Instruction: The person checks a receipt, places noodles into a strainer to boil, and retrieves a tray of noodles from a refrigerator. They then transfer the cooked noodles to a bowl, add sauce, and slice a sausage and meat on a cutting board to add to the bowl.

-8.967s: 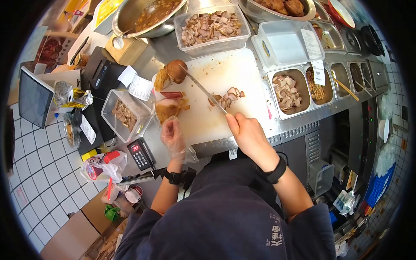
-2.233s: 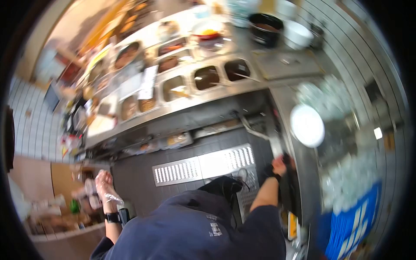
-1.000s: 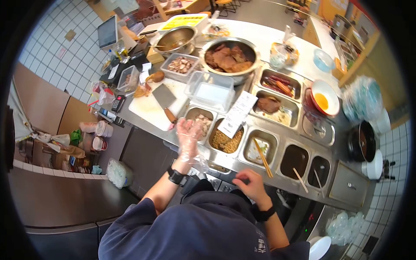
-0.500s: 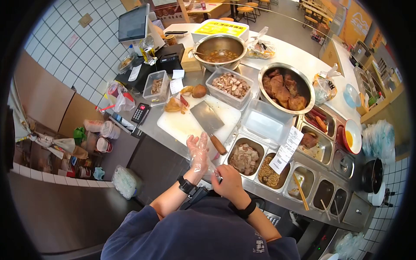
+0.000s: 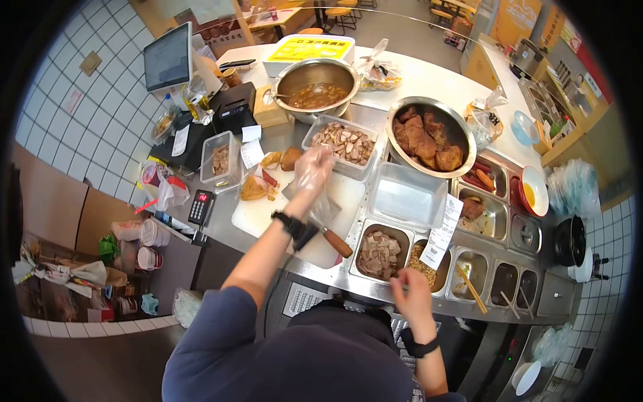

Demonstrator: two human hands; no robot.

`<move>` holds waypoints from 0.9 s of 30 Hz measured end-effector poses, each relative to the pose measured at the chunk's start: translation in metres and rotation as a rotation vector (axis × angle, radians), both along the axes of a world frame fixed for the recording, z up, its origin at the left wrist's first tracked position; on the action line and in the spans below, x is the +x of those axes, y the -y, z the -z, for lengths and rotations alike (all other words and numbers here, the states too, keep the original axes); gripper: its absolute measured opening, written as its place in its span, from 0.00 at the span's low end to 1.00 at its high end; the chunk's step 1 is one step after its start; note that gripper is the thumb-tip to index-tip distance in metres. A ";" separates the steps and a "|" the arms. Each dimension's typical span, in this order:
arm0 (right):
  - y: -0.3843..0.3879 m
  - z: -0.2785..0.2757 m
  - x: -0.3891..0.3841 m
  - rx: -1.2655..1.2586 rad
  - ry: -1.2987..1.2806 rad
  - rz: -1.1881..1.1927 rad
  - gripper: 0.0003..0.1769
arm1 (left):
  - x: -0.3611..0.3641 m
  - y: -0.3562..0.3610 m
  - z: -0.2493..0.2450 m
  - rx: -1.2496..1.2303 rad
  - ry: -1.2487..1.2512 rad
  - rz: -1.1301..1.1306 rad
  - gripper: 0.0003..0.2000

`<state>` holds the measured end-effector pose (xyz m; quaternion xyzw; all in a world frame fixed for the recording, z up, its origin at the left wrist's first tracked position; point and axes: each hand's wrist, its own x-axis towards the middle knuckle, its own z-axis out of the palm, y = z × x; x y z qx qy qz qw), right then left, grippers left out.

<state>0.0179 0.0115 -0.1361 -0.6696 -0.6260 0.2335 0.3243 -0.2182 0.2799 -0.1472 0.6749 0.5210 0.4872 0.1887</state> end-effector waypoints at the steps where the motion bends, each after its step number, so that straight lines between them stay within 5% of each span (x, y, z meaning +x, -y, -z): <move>1: 0.010 0.001 0.011 -0.015 0.031 0.074 0.08 | -0.002 -0.025 0.002 -0.001 0.000 0.018 0.11; 3: 0.036 -0.002 0.028 -0.044 0.081 0.204 0.07 | -0.003 -0.070 0.015 0.008 -0.454 -0.001 0.14; 10: 0.127 0.009 0.037 -0.198 0.121 0.499 0.06 | -0.008 -0.128 0.006 -0.110 -0.858 0.091 0.10; 11: 0.136 0.012 0.035 -0.217 0.088 0.552 0.06 | -0.013 -0.146 0.033 -0.184 -0.629 0.037 0.10; 14: 0.148 0.015 0.034 -0.237 0.052 0.622 0.06 | 0.002 -0.115 -0.006 -0.152 -0.719 0.101 0.07; 16: 0.147 0.013 0.034 -0.230 0.043 0.604 0.06 | 0.019 -0.101 -0.008 0.055 -0.502 0.339 0.09; 17: 0.146 0.012 0.035 -0.229 0.033 0.608 0.06 | 0.024 -0.095 -0.011 -0.213 -0.582 0.471 0.10; 20: 0.153 0.010 0.044 -0.162 0.019 0.579 0.06 | 0.039 -0.097 0.002 -0.243 -0.652 0.493 0.12; 22: 0.170 0.010 0.056 -0.136 -0.016 0.625 0.05 | 0.046 -0.080 -0.013 -0.303 -0.529 0.481 0.12; 26: 0.242 0.017 0.086 -0.070 -0.003 0.688 0.05 | 0.076 -0.018 -0.042 0.119 -0.278 0.097 0.05; 27: 0.265 0.020 0.095 -0.079 0.028 0.724 0.06 | 0.093 -0.015 -0.013 0.068 -0.142 0.085 0.03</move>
